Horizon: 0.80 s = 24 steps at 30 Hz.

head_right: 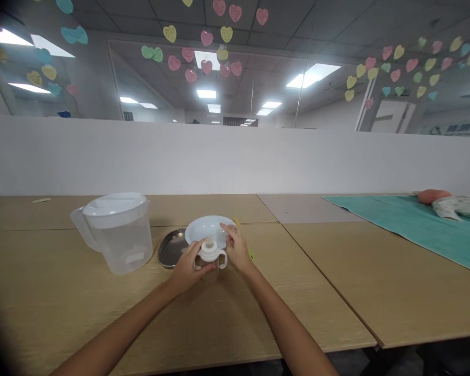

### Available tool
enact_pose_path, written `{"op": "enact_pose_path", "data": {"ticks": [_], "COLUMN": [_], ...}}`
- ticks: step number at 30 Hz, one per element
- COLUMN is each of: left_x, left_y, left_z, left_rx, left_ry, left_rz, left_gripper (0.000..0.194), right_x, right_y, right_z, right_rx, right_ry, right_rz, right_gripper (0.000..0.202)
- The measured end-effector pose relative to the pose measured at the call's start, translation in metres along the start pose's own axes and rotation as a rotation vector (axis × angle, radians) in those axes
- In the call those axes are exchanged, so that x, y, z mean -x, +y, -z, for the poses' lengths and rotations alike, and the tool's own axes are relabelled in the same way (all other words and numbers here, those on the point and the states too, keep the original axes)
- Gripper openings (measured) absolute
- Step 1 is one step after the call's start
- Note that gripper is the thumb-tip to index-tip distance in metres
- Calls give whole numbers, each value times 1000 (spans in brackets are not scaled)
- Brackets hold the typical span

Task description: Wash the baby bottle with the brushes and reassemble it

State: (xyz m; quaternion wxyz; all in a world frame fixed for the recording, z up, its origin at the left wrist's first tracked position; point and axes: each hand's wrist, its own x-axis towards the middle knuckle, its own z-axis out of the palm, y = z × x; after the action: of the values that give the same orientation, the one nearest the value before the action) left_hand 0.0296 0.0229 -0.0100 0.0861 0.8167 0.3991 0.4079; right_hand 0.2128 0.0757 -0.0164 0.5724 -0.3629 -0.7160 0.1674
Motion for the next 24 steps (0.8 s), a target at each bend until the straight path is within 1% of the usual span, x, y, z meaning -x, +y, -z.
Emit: {"op": "enact_pose_path", "data": {"ticks": [2,5,11,14,17,19,21,23,24], "left_x": [0,1,1,1,1,0,-1,-2,-3], "left_y": [0,0,-1,-2,-1,0,2,4,5], "left_z": [0,0,-1,-1,0,1,1,2,2], "left_rx": [-2,-4,-12,-15,-10,0,21,51,68], "left_ry": [-6,-13,-4,-11,-15,-14,-6,12,19], "left_rz": [7,17,9,4,2,-6,-13,-18,-15], "left_gripper": [64,64,64,64,63,62,62,60,59], "right_x": [0,1,4,5,5,6,8,11,12], "right_y": [-1,-2,0,-2,-10,-19,-28,-37,-41], "right_z": [0,0,-1,-1,3,7,7,3,-1], "right_rx": [35,66,21,34,109,131,101,72,68], "right_ry": [-14,-44,-126,-101,-65,-56,-95,-138,-130], "right_rz": [21,-4,-51,-51,-50,-8,69,134,142], "right_gripper": [55,56,43,39,38,37,35,39,41]}}
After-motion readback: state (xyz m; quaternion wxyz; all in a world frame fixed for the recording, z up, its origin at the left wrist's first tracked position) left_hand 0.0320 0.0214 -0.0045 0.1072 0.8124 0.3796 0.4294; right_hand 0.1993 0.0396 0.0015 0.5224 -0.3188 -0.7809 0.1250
